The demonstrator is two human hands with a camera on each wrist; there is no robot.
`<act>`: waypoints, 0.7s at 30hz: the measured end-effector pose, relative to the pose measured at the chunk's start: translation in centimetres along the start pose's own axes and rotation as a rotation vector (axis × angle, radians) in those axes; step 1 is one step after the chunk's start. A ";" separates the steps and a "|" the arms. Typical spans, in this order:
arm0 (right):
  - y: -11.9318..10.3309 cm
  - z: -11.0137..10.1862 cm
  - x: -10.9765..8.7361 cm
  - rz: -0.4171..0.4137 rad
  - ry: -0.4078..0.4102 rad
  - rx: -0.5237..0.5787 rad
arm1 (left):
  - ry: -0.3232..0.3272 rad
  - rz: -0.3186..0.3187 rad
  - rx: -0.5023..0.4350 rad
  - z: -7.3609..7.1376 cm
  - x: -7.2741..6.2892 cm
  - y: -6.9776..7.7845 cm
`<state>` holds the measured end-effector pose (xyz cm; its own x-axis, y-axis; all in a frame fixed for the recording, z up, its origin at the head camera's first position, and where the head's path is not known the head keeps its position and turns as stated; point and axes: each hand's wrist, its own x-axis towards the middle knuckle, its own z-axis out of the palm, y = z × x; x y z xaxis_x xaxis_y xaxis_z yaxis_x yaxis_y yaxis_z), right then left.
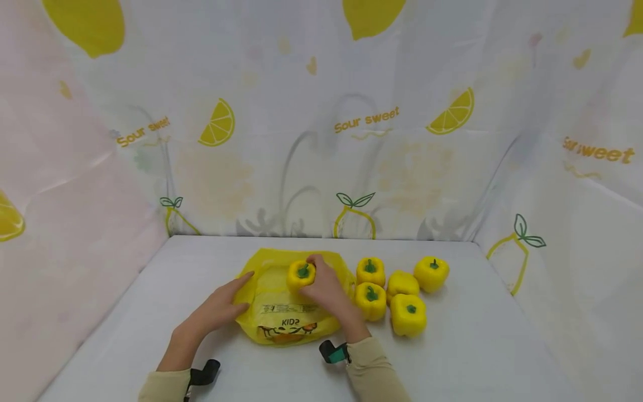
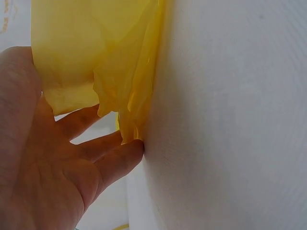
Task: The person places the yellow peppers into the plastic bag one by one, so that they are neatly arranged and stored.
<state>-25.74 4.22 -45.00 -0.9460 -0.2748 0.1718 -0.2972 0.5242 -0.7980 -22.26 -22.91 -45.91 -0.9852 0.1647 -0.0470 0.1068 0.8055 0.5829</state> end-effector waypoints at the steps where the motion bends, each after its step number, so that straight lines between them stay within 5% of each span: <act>1: -0.2 0.3 0.2 -0.001 -0.002 0.001 | 0.001 0.000 0.003 0.0 0.0 0.0; 21: -1.4 5.9 2.3 -0.055 0.007 0.112 | -0.006 -0.012 -0.007 0.1 -0.1 0.2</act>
<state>-26.73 -1.90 -46.91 -0.9299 -0.2942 0.2207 -0.3323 0.4151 -0.8469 -22.16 -22.67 -45.85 -0.9856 0.1586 -0.0582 0.0946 0.8037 0.5875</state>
